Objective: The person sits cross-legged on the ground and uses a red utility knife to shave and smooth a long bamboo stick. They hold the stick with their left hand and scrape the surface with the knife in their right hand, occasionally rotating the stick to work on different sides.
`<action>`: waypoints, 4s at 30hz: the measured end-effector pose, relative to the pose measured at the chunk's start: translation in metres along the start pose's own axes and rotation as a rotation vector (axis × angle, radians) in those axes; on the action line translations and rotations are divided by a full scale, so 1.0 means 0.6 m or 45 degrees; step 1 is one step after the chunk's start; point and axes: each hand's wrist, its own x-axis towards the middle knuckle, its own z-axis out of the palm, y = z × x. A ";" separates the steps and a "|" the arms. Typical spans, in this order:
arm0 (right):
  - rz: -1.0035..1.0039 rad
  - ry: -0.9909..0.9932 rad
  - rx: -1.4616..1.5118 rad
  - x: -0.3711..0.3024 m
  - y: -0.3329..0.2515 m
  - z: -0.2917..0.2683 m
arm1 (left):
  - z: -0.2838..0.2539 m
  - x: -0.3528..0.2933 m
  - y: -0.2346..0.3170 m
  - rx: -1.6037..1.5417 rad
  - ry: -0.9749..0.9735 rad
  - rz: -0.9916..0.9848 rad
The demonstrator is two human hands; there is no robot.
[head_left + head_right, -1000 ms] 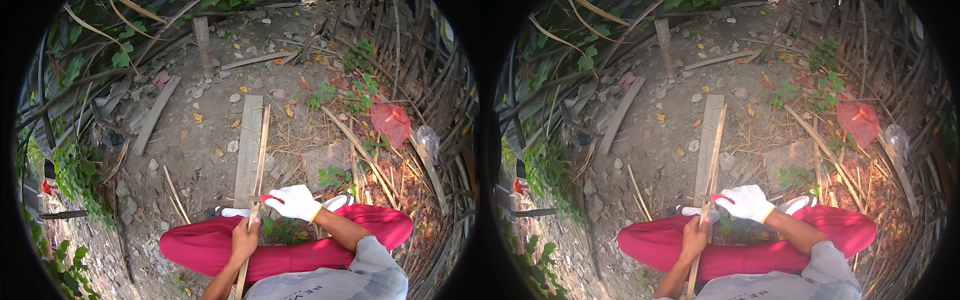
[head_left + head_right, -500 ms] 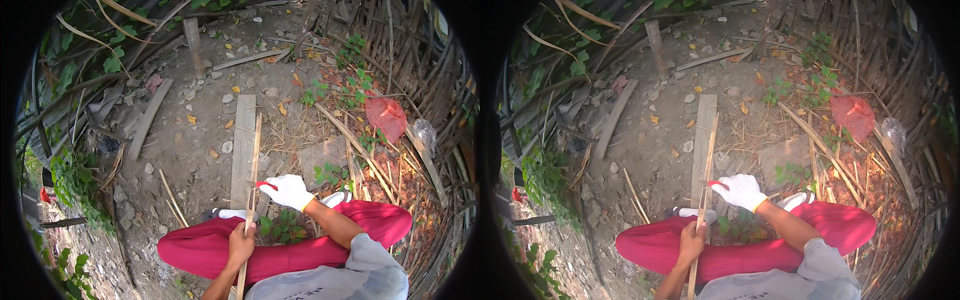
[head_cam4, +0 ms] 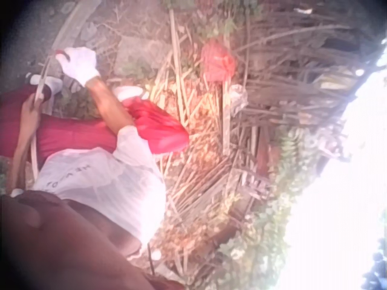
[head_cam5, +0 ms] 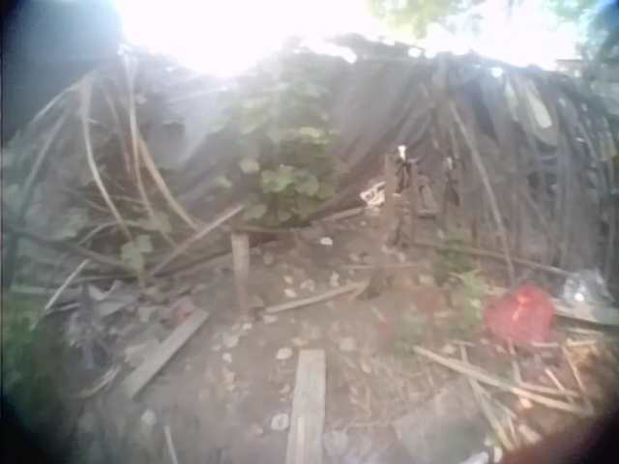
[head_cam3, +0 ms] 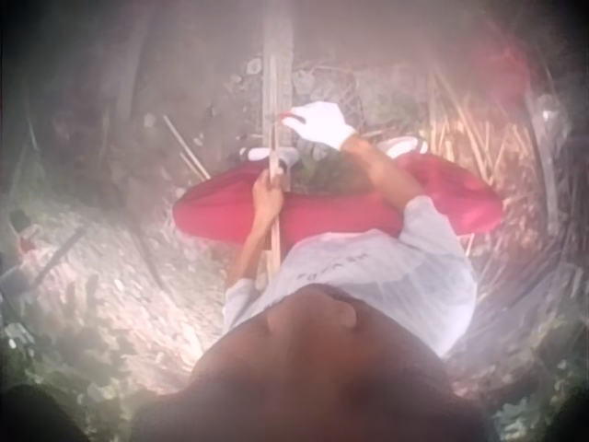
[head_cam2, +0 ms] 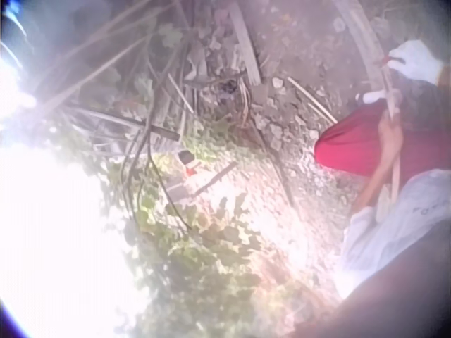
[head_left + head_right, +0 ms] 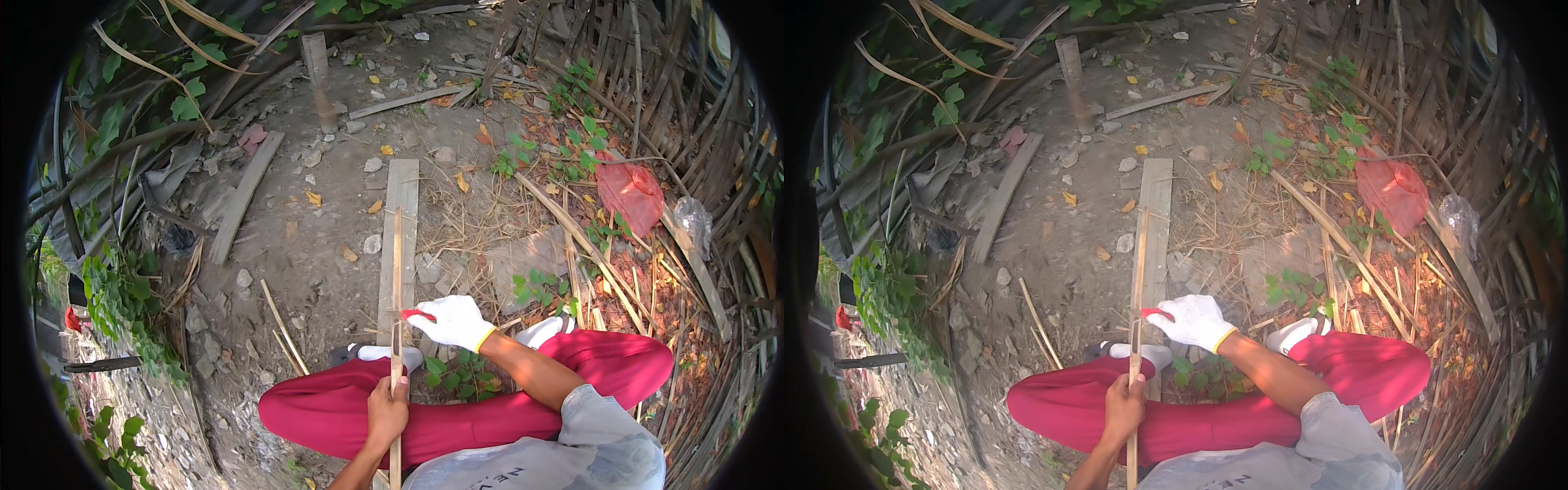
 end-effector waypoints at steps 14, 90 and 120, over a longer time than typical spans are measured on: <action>0.149 -0.068 0.046 -0.019 -0.023 -0.052 | 0.005 0.003 0.016 -0.317 -0.116 -0.123; 0.582 0.710 0.128 -0.082 0.260 -0.272 | -0.108 -0.100 -0.008 -0.891 0.055 -0.296; 0.477 0.935 0.255 -0.101 0.193 -0.338 | -0.107 -0.092 -0.036 -1.008 0.085 -0.256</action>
